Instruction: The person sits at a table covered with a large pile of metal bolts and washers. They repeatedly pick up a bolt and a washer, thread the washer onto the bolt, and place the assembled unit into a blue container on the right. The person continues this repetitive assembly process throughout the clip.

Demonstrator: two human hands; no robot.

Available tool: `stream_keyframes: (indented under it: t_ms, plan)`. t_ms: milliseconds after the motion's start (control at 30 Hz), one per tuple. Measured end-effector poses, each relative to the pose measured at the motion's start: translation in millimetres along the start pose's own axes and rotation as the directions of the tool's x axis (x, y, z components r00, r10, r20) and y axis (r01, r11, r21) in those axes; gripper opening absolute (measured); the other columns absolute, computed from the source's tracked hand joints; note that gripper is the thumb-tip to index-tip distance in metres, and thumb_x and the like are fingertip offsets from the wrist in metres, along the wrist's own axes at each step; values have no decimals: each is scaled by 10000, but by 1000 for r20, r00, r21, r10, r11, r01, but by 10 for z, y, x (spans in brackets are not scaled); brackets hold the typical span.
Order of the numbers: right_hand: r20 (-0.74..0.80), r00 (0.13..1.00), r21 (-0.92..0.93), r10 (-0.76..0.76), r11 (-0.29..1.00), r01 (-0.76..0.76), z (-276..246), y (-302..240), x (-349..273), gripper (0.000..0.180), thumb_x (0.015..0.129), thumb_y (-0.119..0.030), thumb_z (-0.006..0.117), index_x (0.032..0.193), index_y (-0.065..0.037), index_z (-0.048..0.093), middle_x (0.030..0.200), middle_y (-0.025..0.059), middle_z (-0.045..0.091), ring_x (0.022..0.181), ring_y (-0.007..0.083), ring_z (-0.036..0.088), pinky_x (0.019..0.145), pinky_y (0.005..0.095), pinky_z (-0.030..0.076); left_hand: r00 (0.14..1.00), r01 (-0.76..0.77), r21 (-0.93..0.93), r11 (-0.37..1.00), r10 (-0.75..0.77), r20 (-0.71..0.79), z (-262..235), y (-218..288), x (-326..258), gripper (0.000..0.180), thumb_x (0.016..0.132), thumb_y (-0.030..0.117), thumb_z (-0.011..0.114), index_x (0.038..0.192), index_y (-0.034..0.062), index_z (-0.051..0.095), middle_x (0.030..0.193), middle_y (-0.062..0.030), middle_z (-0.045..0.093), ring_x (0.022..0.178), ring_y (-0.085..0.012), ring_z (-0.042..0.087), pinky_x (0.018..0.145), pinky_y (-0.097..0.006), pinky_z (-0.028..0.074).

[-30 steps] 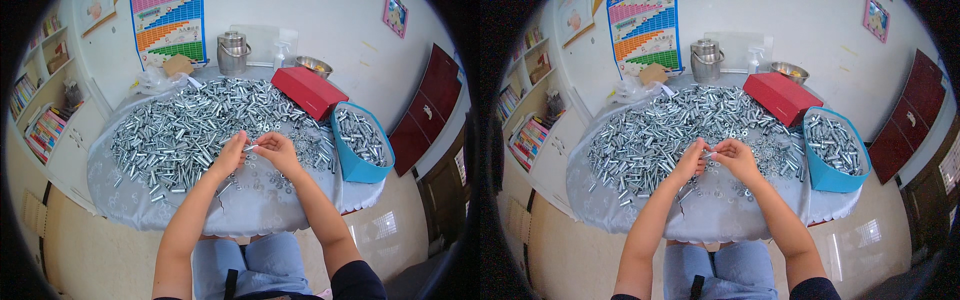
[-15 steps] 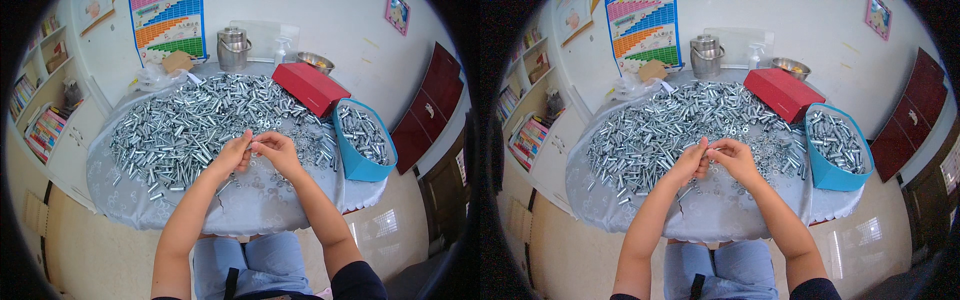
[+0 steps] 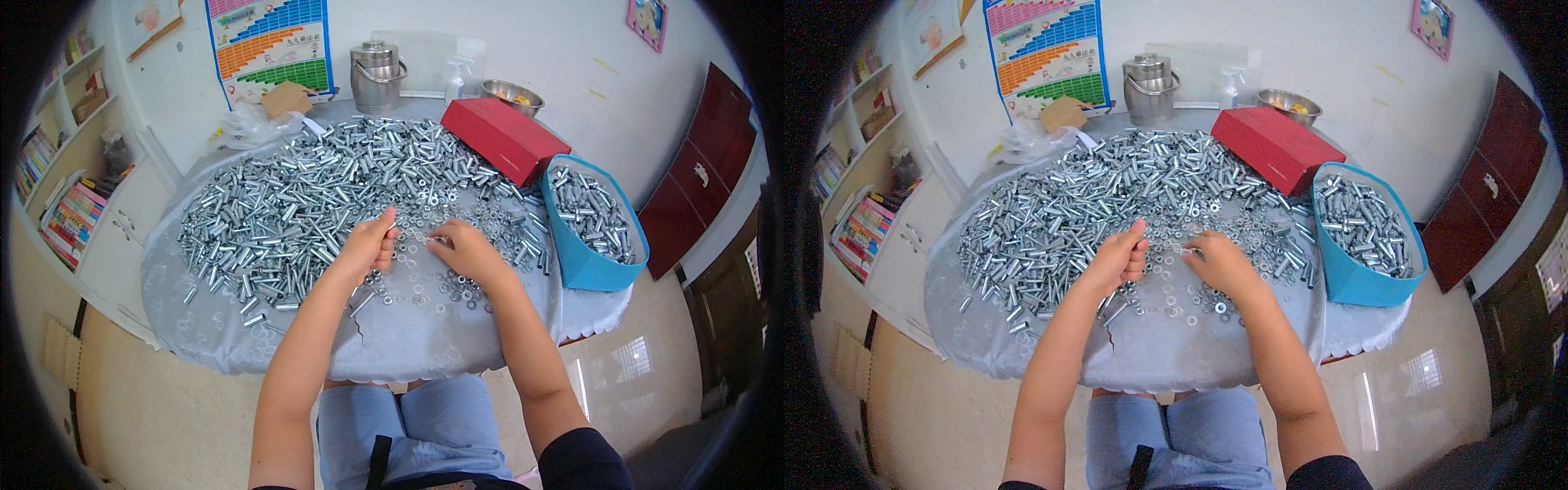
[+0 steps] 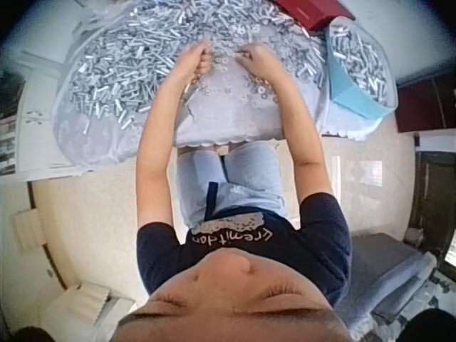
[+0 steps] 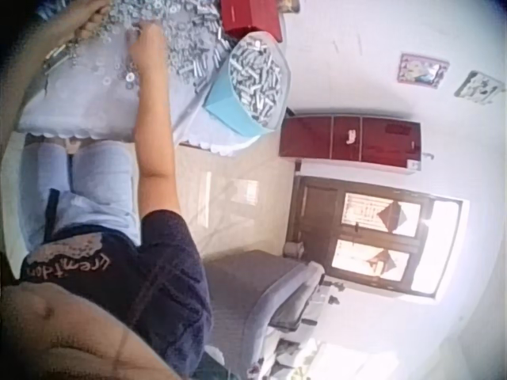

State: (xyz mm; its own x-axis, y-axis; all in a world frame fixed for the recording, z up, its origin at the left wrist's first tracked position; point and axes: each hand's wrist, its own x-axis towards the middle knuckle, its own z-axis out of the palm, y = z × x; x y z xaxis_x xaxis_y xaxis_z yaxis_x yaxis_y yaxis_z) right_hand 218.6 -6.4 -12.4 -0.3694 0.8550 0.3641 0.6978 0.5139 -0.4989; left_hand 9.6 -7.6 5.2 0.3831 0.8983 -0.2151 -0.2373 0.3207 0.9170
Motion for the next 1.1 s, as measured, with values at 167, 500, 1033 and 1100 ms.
stream_keyframes:
  t_ms: [167, 500, 1033, 1100]
  plan:
    - [8, 995, -77, 100, 992, -99, 98, -61, 36, 244, 743, -227, 645, 943, -88, 643, 935, 125, 580, 868, 301, 575, 746, 381, 464, 997, 3, 77, 997, 2, -72, 72, -11, -22, 422, 866, 491, 470, 655, 135, 385, 513, 87, 216, 418, -47, 173, 390, -217, 152]
    - [-3, 1000, -71, 6, 997, -6, 143, 11, 54, 179, 750, -126, 615, 905, -38, 608, 854, 125, 579, 814, 283, 574, 713, 361, 457, 997, 49, 177, 983, -36, -74, 101, -1, -31, 415, 866, 475, 481, 657, 126, 399, 505, 92, 233, 414, -37, 177, 388, -210, 157]
    - [-135, 989, 30, 53, 998, -50, 77, -66, 58, 173, 784, -81, 544, 947, -28, 569, 794, 176, 619, 747, 342, 594, 656, 417, 465, 997, 57, 201, 978, -45, -62, 143, 10, -75, 397, 859, 448, 511, 663, 113, 426, 509, 100, 247, 409, -30, 178, 382, -204, 158]
    - [-149, 986, 108, 69, 993, -53, 50, -155, 57, 173, 789, -80, 542, 952, -27, 570, 803, 178, 619, 757, 335, 597, 660, 402, 469, 996, 76, 227, 971, -65, -55, 149, 21, -82, 396, 860, 447, 510, 668, 110, 429, 510, 100, 248, 410, -29, 180, 384, -205, 155]
